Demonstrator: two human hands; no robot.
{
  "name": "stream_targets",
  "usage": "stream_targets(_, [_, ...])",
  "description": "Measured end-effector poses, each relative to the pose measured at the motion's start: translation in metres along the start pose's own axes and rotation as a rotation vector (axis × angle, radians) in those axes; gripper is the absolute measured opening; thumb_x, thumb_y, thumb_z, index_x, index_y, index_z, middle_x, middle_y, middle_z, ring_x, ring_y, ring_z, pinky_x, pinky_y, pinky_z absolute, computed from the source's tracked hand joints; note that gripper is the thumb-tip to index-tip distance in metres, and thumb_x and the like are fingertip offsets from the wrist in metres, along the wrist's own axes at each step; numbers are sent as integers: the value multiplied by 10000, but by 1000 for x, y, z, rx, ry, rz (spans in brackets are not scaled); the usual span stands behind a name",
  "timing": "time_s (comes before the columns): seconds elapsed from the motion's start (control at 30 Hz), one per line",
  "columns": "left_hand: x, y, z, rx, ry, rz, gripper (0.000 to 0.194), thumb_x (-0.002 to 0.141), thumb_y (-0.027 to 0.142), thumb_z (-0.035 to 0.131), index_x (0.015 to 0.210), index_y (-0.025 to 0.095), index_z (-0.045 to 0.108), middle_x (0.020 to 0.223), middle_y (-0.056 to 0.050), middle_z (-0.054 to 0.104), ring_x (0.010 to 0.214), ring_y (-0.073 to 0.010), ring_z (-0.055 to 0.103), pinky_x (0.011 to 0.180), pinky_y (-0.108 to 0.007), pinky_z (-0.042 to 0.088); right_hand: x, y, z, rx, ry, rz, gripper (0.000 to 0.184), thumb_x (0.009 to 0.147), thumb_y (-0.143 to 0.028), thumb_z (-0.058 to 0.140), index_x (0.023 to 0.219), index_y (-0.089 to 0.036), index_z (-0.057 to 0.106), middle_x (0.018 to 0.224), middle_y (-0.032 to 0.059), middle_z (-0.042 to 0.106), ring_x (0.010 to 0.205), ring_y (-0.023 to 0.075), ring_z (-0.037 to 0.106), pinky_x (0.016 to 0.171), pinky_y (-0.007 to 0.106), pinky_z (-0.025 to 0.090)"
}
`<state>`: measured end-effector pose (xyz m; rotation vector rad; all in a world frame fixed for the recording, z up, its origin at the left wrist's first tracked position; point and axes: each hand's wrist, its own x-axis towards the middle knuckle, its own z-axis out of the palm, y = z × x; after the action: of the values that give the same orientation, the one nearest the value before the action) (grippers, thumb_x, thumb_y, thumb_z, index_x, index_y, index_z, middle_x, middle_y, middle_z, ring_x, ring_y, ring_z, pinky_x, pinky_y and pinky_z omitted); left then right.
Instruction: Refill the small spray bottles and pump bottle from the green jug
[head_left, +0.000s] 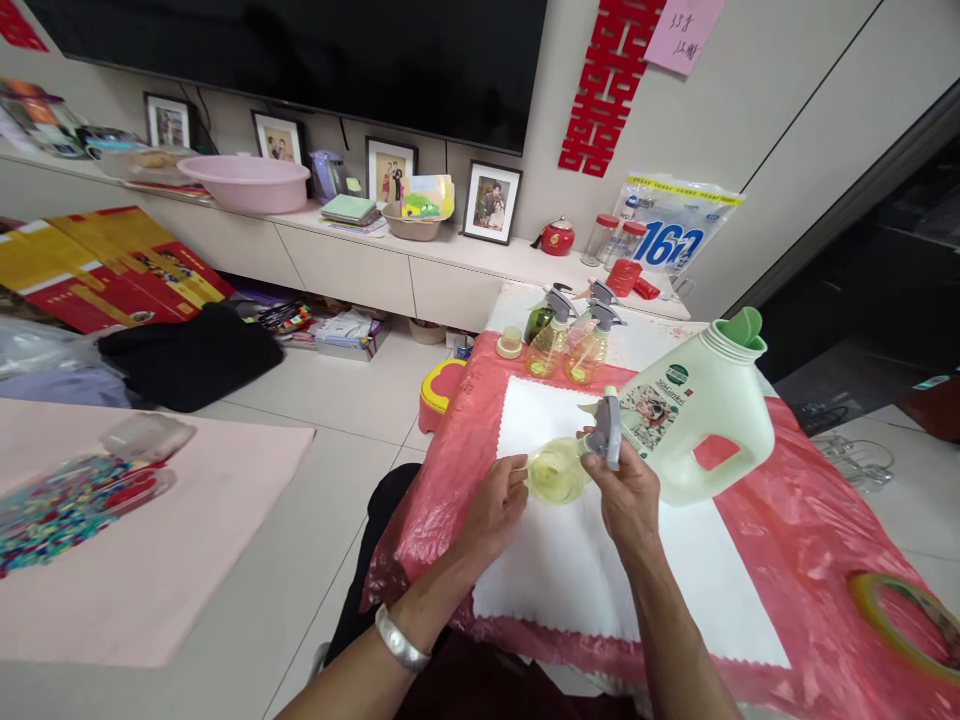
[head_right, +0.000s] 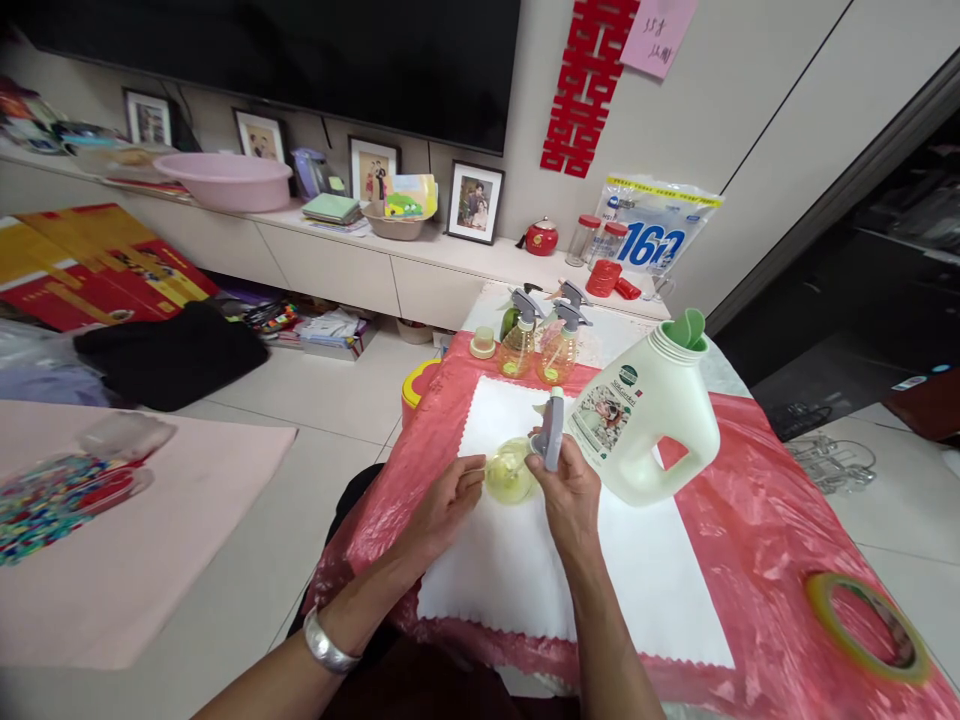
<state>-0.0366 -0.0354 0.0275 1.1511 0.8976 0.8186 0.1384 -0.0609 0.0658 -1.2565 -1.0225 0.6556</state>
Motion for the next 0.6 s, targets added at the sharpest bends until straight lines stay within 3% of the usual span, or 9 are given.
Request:
stream_targets(0.13, [-4, 15, 4, -405, -79, -209, 441, 898, 517, 645, 1170, 170, 648, 1270, -135, 688, 1085, -245, 690, 916, -384, 556, 3, -19, -7, 116, 1, 5, 303, 767, -416, 796, 1027, -274, 733, 1044, 49, 724, 1019, 278, 652, 965, 530, 495])
stream_targets(0.27, [-7, 27, 11, -767, -311, -361, 574, 922, 621, 562, 1296, 189, 619, 1298, -147, 685, 1019, -283, 722, 812, -438, 601, 2, -40, -6, 211, -53, 17, 348, 741, -454, 815, 1038, -288, 740, 1034, 55, 722, 1002, 306, 677, 940, 575, 528])
stream_targets(0.37, [-11, 31, 14, -867, -419, -356, 599, 932, 615, 550, 1347, 186, 594, 1285, -148, 694, 996, -291, 739, 808, -416, 602, -2, -50, -6, 253, -79, 17, 360, 725, -461, 835, 1031, -290, 749, 1045, 63, 720, 997, 315, 685, 920, 577, 547])
stream_targets(0.6, [-18, 34, 21, -914, -360, -212, 447, 976, 462, 558, 1319, 181, 611, 1323, -142, 667, 1068, -251, 685, 776, -368, 631, -9, -59, -4, 280, -87, -5, 329, 751, -459, 821, 1020, -282, 753, 1021, 74, 717, 1062, 343, 670, 965, 610, 520])
